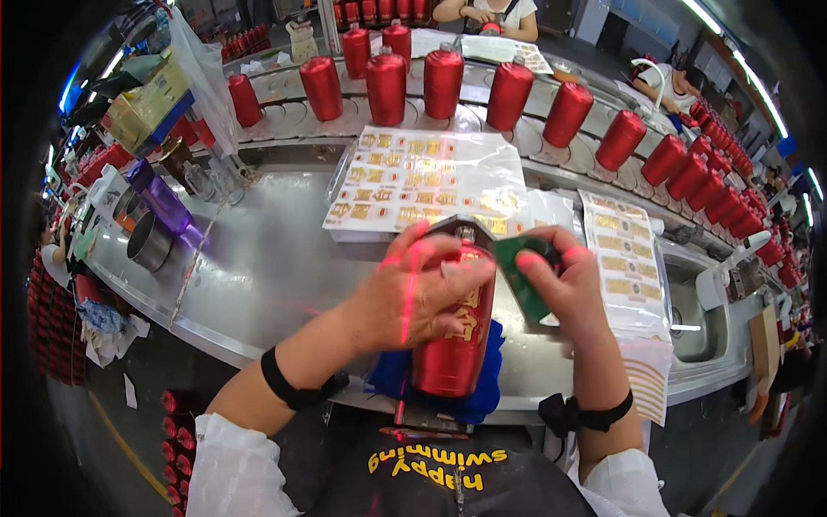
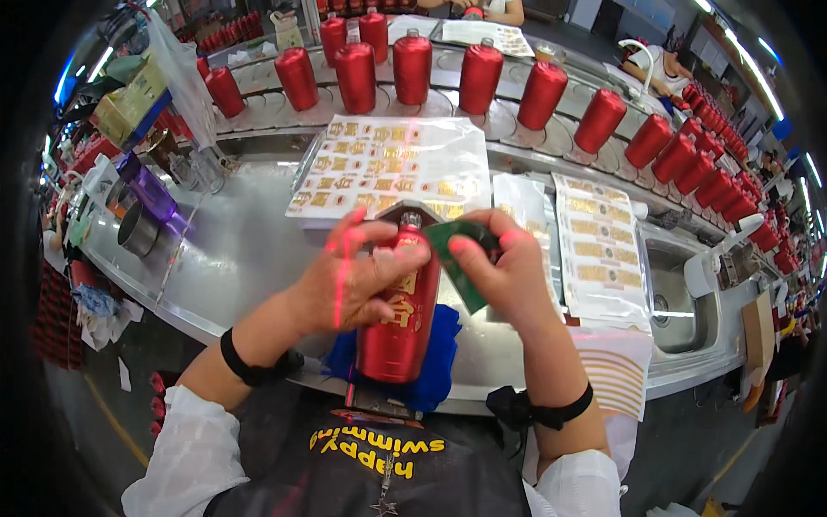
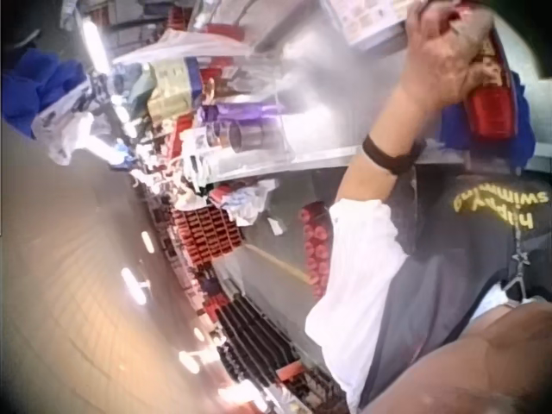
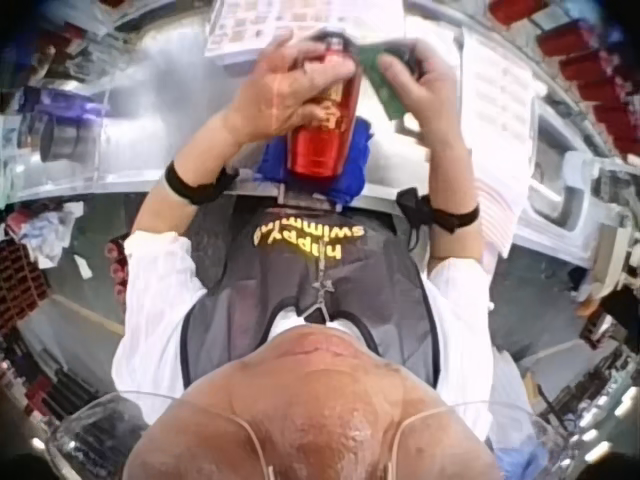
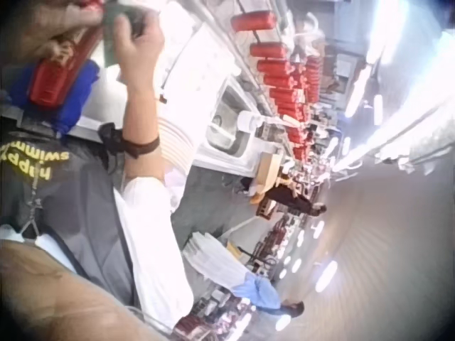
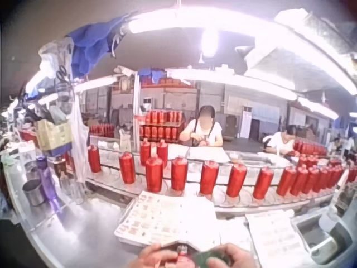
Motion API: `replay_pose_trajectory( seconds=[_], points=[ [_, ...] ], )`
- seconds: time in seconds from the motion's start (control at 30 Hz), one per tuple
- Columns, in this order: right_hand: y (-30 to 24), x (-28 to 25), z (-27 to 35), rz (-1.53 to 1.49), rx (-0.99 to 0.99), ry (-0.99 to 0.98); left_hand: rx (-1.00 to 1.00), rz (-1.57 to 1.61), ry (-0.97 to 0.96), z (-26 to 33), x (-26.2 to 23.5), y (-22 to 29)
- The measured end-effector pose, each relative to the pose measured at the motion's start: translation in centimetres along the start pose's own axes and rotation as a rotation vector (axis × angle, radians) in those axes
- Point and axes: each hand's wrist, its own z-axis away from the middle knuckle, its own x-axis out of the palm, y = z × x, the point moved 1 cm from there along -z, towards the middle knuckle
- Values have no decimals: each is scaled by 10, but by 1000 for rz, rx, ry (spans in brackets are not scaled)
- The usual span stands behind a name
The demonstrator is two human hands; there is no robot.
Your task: Applying decorative gold labels to red cylindrical canisters and pressing them down with a cloth.
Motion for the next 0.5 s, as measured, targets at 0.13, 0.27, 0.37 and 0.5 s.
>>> replay_pose_trajectory(
  seconds=[0.13,0.27,0.37,0.5],
  points=[
    [4,18,-6,327,-359,87,-8,77,-46,26,4,31],
    [-16,36,15,681,-908,-110,-356,229,85,66,13,63],
    [-21,30,15,439,-669,-333,-400,161,59,73,24,75],
    [-15,29,-7,637,-736,77,-411,114,120,67,28,72]
  ],
)
